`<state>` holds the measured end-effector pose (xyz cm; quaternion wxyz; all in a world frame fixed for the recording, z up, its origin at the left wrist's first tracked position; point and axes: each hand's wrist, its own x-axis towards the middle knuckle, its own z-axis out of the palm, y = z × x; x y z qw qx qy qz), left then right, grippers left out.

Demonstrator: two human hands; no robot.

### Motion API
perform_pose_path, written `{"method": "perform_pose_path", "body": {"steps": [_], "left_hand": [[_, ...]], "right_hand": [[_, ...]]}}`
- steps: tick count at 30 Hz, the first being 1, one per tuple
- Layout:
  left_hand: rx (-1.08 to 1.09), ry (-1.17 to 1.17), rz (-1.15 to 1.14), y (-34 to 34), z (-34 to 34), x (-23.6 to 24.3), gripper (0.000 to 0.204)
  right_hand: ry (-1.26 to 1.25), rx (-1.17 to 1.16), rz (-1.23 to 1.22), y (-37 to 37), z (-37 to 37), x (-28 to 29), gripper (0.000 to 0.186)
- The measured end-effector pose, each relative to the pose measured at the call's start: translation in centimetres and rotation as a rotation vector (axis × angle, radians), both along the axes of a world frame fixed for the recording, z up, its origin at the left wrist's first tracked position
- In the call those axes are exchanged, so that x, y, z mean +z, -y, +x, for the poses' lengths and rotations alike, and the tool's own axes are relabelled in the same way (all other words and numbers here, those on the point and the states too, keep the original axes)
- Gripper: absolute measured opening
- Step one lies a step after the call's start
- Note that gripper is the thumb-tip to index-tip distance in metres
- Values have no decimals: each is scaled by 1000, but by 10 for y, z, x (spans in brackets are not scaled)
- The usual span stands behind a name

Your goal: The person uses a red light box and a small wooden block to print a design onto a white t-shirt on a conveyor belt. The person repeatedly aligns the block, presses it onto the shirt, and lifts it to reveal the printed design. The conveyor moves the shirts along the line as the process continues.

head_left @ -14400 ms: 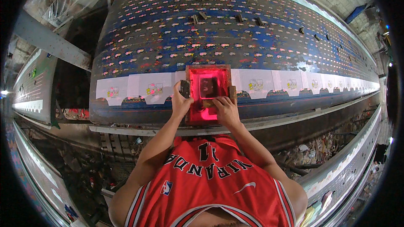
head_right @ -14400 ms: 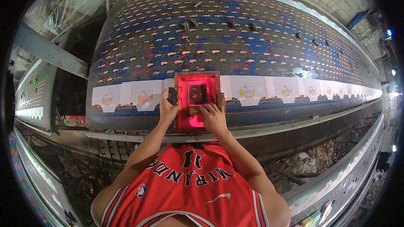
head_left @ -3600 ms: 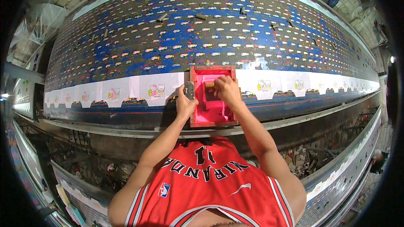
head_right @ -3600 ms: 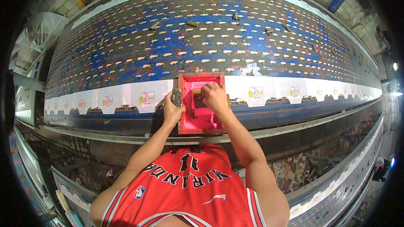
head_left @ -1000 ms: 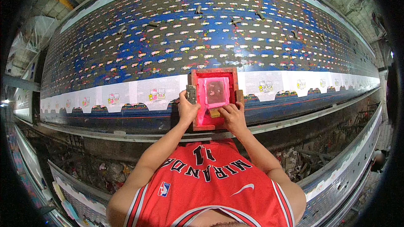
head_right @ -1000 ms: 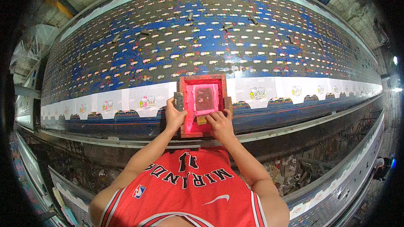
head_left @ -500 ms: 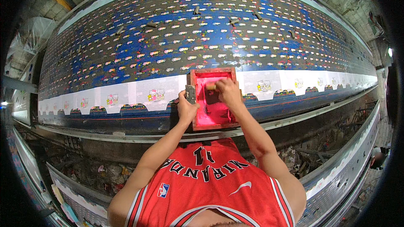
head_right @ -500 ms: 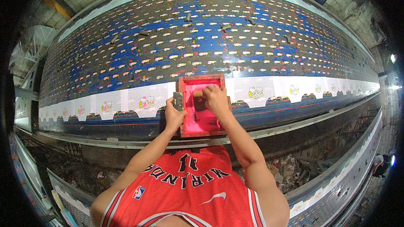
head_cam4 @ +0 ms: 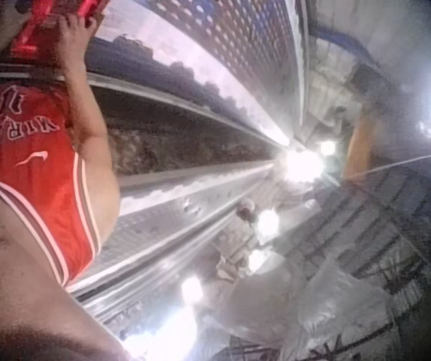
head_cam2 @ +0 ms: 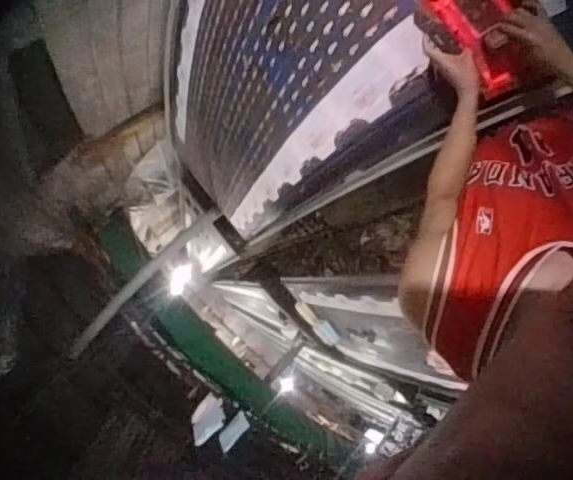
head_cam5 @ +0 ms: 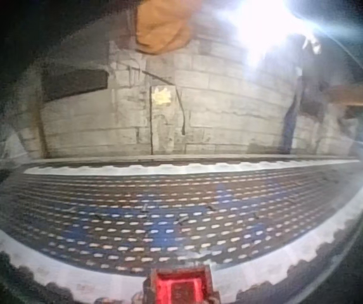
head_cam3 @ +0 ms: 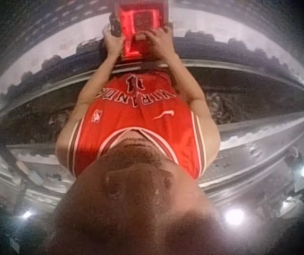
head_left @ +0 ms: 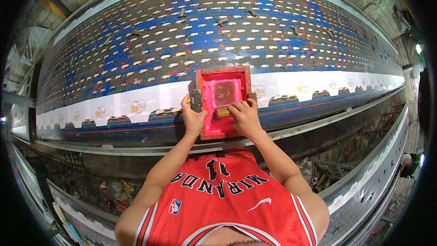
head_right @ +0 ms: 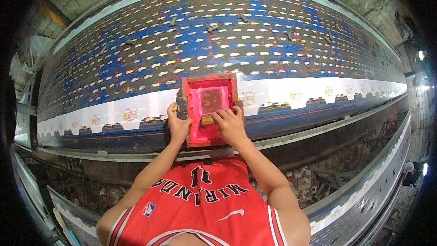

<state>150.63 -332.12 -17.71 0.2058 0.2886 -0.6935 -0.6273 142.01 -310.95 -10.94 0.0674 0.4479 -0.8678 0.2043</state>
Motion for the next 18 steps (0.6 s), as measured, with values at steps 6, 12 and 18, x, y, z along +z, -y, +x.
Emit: {"method": "perform_pose_path", "body": {"steps": [6, 12, 18], "left_hand": [[-24, 56, -31, -95, -55, -13, 90], [-9, 215, -68, -135, -75, -13, 93], [-18, 244, -99, -140, -79, -7, 88]], "right_hand": [[40, -41, 85, -92, -50, 3, 53], [69, 2, 108, -137, -73, -11, 55], [76, 32, 73, -148, -80, -25, 54]]}}
